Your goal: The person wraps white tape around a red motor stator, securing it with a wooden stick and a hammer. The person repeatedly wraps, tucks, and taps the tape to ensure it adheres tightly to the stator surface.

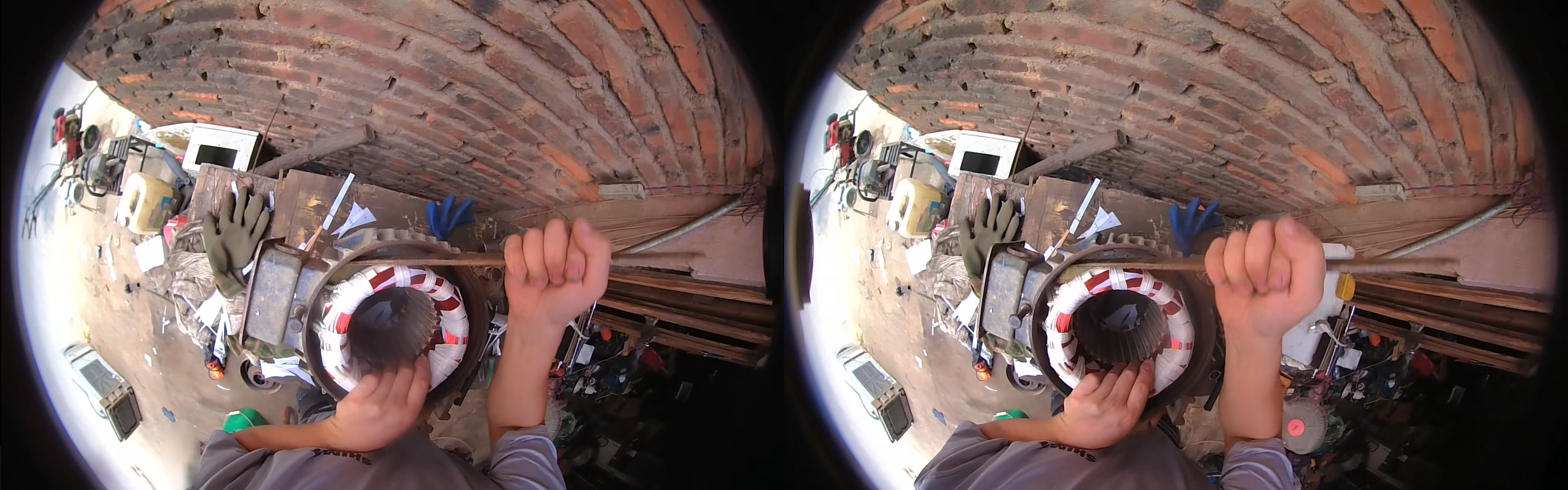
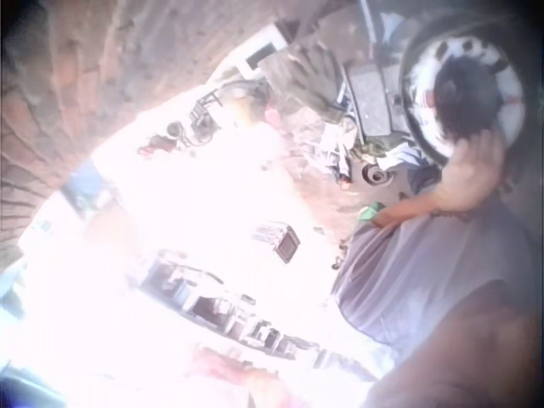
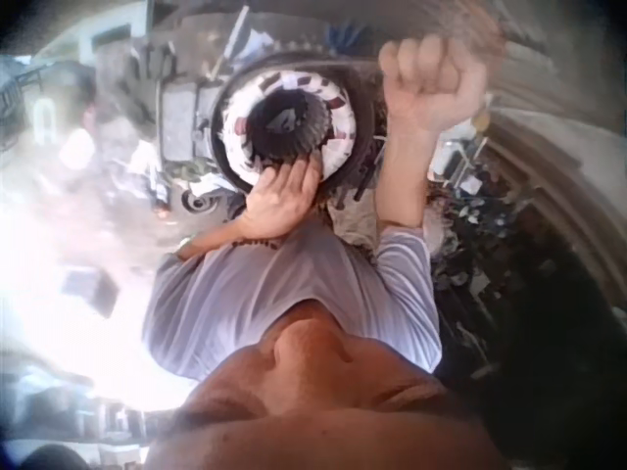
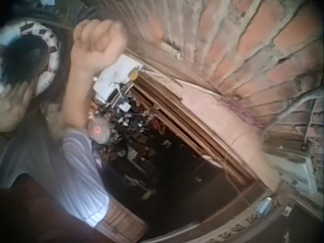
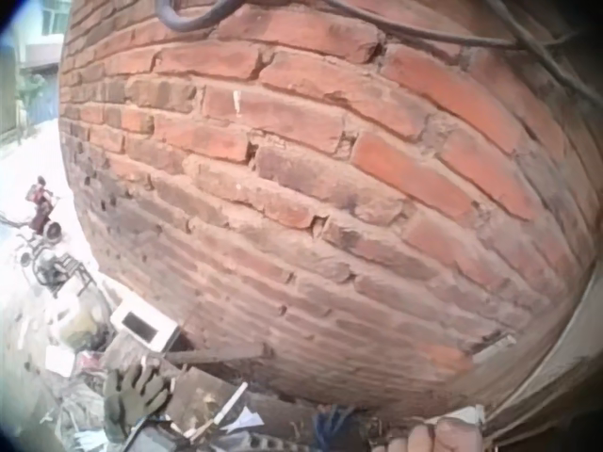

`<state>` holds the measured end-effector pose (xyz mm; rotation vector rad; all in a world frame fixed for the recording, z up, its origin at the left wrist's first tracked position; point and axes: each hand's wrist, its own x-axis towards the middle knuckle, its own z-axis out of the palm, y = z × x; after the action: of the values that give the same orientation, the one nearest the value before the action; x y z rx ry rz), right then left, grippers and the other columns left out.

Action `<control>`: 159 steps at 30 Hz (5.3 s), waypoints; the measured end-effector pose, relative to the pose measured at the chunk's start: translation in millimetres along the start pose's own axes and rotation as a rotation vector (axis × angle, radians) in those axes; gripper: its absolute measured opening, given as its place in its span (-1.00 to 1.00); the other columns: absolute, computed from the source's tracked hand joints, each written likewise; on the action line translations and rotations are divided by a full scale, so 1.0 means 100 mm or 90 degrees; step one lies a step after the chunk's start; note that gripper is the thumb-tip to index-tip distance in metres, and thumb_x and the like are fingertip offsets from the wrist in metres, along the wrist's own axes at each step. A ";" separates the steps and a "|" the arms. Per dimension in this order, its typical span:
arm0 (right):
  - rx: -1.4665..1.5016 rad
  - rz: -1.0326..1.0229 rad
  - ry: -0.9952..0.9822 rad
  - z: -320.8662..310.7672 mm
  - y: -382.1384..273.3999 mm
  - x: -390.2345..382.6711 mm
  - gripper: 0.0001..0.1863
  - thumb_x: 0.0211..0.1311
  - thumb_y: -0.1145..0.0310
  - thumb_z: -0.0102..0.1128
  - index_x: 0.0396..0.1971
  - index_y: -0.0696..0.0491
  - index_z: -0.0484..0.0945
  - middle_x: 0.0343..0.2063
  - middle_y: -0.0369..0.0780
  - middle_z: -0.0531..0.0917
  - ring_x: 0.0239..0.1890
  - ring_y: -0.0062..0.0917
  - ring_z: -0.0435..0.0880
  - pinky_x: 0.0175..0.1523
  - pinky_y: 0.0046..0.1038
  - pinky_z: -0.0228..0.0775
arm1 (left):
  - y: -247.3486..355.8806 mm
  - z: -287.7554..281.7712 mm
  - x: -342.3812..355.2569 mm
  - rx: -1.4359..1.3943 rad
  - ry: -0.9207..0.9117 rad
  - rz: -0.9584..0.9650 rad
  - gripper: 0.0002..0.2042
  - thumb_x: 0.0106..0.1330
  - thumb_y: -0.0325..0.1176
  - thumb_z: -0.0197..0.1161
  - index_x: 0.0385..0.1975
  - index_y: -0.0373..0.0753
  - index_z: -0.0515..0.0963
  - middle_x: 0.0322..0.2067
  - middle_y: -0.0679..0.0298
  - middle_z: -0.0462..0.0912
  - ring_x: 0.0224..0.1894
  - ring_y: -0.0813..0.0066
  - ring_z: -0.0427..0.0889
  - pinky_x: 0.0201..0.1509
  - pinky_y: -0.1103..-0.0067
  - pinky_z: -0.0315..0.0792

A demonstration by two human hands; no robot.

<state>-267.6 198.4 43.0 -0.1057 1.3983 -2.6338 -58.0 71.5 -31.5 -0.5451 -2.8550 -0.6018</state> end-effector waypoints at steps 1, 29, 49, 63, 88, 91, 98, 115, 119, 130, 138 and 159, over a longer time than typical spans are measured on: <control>-0.008 -0.024 -0.011 -0.01 0.01 -0.09 -0.48 0.43 0.31 -0.13 -0.82 -0.15 0.11 -0.85 -0.40 0.14 -0.81 -0.64 0.00 -0.62 -0.45 0.06 | 0.00 0.00 0.00 -0.001 -0.003 -0.001 -0.58 0.12 -0.29 0.14 -0.03 -0.32 0.62 -0.28 0.33 0.63 -0.24 0.57 0.62 -0.19 0.67 0.26; -0.053 -0.350 0.132 -0.60 0.04 -1.46 -0.43 0.66 0.11 -0.35 -0.71 -0.11 0.18 -0.69 -0.35 0.25 -0.61 -0.57 0.25 -0.28 -0.37 0.16 | 0.05 -0.03 -0.01 0.000 -0.032 -0.007 -0.29 0.02 0.13 0.43 0.02 -0.39 0.60 -0.30 0.29 0.68 -0.29 0.51 0.68 -0.24 0.58 0.29; 0.035 -0.289 0.065 -0.77 -0.98 -2.02 -0.34 0.68 -0.01 -0.42 -0.77 -0.15 0.18 -0.75 -0.41 0.20 -0.78 -0.69 0.10 -0.63 -0.58 0.01 | -0.39 -0.62 -0.09 -0.128 0.035 0.056 -0.05 -0.16 0.25 0.59 0.13 -0.39 0.48 0.00 0.04 0.62 0.12 0.04 0.59 0.21 0.25 0.34; 0.153 -0.207 0.043 -0.74 -0.41 -2.58 -0.37 0.67 -0.08 -0.44 -0.65 -0.09 0.23 -0.69 -0.36 0.27 -0.71 -0.60 0.17 -0.50 -0.46 0.22 | -0.59 -0.30 -0.02 -0.052 0.006 0.111 -0.16 -0.22 0.54 0.38 -0.25 -0.21 0.68 -0.14 0.28 0.69 0.17 0.19 0.60 0.49 -0.04 0.05; 0.035 -0.243 -0.051 -0.18 0.26 -2.46 -0.42 0.61 0.13 -0.13 -0.73 0.03 0.26 -0.71 -0.26 0.32 -0.72 -0.49 0.26 -0.48 -0.31 0.29 | -0.66 -0.26 -0.03 -0.094 0.056 0.134 -0.38 -0.11 0.35 0.45 -0.46 -0.20 0.67 -0.50 0.34 0.56 -0.29 0.37 0.60 0.38 0.16 0.29; 0.065 -0.218 -0.047 -0.21 0.20 -2.28 -0.42 0.57 0.20 -0.10 -0.79 0.02 0.25 -0.76 -0.28 0.32 -0.76 -0.52 0.22 -0.55 -0.37 0.25 | -0.66 -0.22 -0.02 -0.121 0.099 0.142 -0.43 -0.12 0.29 0.48 -0.49 -0.19 0.67 -0.53 0.34 0.55 -0.37 0.36 0.58 0.23 0.27 0.41; 0.049 -0.206 -0.062 -0.18 0.10 -2.16 -0.49 0.49 0.28 -0.06 -0.78 0.02 0.35 -0.76 -0.28 0.40 -0.78 -0.55 0.26 -0.59 -0.37 0.26 | -0.69 -0.20 -0.01 -0.110 0.104 0.147 -0.44 -0.12 0.29 0.48 -0.50 -0.17 0.67 -0.54 0.33 0.55 -0.39 0.35 0.58 0.19 0.32 0.45; 0.181 -0.088 -0.126 -0.51 -0.75 -1.51 -0.39 0.66 0.11 -0.38 -0.73 -0.06 0.22 -0.77 -0.37 0.26 -0.83 -0.62 0.15 -0.69 -0.45 0.15 | -0.66 -0.20 -0.03 -0.063 0.099 0.162 -0.50 -0.04 0.27 0.46 -0.51 -0.11 0.69 -0.50 0.34 0.62 -0.33 0.30 0.63 0.23 0.26 0.42; 0.032 -0.085 0.116 -1.10 -1.44 -1.42 -0.41 0.62 -0.07 -0.14 -0.72 -0.17 0.24 -0.81 -0.47 0.18 -0.83 -0.72 0.12 -0.68 -0.52 0.08 | -0.66 -0.22 -0.05 -0.049 0.080 0.155 -0.49 -0.01 0.27 0.44 -0.44 -0.12 0.73 -0.50 0.33 0.63 -0.33 0.27 0.61 0.22 0.25 0.39; -0.708 0.119 0.274 -2.71 1.17 -1.70 -0.67 0.34 0.43 0.21 0.08 0.18 0.55 -0.22 -0.13 0.70 -0.19 -0.39 0.73 -0.09 -0.36 0.60 | -0.47 -0.15 -0.24 -0.022 0.186 0.104 -0.43 0.22 0.23 0.32 -0.32 -0.31 0.60 -0.29 0.12 0.63 -0.14 0.04 0.59 0.21 0.08 0.39; -1.094 0.331 0.207 -2.93 0.70 -2.81 -0.51 0.13 0.02 0.42 -0.16 0.14 0.60 -0.19 0.02 0.71 -0.07 0.05 0.69 0.03 0.00 0.53 | 0.26 -0.05 -0.91 -0.160 0.288 0.015 -0.52 0.18 0.06 0.44 -0.32 -0.34 0.61 -0.28 0.08 0.62 -0.20 0.06 0.61 -0.11 0.27 0.49; -0.700 0.066 0.037 -3.12 0.11 -3.10 -0.91 0.27 0.50 0.21 -0.27 0.18 0.58 -0.46 -0.06 0.71 -0.38 -0.22 0.74 -0.29 -0.32 0.52 | 1.88 1.28 -0.53 -0.357 -0.116 -0.026 -0.82 0.27 -0.34 0.44 -0.29 -0.30 0.65 -0.34 0.14 0.65 -0.38 0.17 0.70 -0.31 0.40 0.58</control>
<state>-3.5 500.1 -137.8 -0.0720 2.5765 -1.5032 51.5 268.8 -93.0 -0.6463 -2.8461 -1.4473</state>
